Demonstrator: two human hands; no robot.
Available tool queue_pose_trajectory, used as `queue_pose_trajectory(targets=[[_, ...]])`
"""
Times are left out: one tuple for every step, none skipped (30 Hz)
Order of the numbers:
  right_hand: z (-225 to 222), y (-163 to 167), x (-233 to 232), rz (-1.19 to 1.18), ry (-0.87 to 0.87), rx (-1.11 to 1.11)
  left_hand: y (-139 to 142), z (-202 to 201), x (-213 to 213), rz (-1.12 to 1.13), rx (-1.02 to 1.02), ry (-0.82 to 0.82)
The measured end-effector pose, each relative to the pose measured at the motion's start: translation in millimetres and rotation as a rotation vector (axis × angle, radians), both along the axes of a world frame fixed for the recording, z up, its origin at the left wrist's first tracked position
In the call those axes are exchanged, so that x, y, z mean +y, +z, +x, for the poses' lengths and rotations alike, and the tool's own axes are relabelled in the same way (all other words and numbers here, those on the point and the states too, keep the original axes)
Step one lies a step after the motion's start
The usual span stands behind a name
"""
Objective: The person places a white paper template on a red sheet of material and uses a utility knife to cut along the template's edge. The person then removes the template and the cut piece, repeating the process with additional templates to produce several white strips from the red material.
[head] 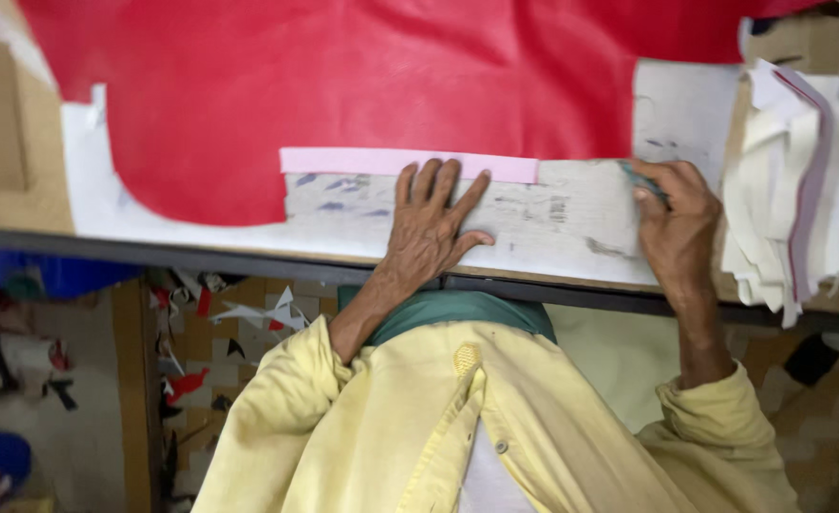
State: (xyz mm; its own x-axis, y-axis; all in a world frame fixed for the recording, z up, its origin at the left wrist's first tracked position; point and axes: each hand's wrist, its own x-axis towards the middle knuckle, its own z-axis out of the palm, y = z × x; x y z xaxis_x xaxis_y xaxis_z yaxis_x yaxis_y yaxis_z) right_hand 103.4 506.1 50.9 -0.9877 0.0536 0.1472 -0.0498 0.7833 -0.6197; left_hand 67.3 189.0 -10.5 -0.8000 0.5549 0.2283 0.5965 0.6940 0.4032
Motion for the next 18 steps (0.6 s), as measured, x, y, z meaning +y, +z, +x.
queue_pose_trajectory(targets=[[-1,2,-3,-0.039,-0.027,-0.025,-3,0,-1,0.012,-0.011,-0.001],[-2,4,-6,-0.019,-0.009,-0.001,-5,-1,-6,0.026,-0.019,-0.008],[-4,4,-9,0.002,0.002,0.025,-7,-1,-13,0.053,-0.021,-0.009],[-8,2,-14,-0.078,-0.037,-0.018,-10,-3,-20,0.083,-0.022,-0.016],[-13,-1,-20,-0.154,-0.080,-0.064,-11,-3,-30,0.117,-0.022,-0.029],[-19,-4,-26,-0.227,-0.128,-0.112,-13,-4,-43,0.111,-0.018,0.002],[-22,-6,-32,-0.184,-0.084,-0.057,-14,-4,-58,0.106,-0.015,0.029],[-25,-8,-41,-0.142,-0.043,-0.004,-14,-3,-74,0.103,-0.014,0.051],[-30,-10,-52,-0.129,-0.019,0.018,-13,-4,-92,0.113,-0.004,0.104],[-36,-9,-64,-0.117,0.004,0.039,-13,-5,-110,0.129,0.007,0.156],[-43,-11,-81,-0.135,0.014,0.027,-13,-9,-127,0.146,0.019,0.209],[-48,-11,-100,-0.153,0.021,0.009,-12,-11,-144,0.140,0.039,0.230],[-54,-12,-121,-0.059,0.075,0.033,-13,-13,-161,0.135,0.057,0.249],[-62,-12,-143,0.035,0.129,0.055,-15,-16,-175,0.129,0.074,0.268],[-70,-13,-168,0.041,0.201,0.088,-17,-19,-185,0.115,0.069,0.242],[-79,-14,-192,0.048,0.271,0.121,-19,-22,-195,0.101,0.064,0.214],[-90,-16,-218,0.081,0.329,0.133,-22,-25,-203,0.090,0.059,0.185],[-99,-18,-242,0.114,0.386,0.145,-26,-28,-209,0.098,0.071,0.165]])
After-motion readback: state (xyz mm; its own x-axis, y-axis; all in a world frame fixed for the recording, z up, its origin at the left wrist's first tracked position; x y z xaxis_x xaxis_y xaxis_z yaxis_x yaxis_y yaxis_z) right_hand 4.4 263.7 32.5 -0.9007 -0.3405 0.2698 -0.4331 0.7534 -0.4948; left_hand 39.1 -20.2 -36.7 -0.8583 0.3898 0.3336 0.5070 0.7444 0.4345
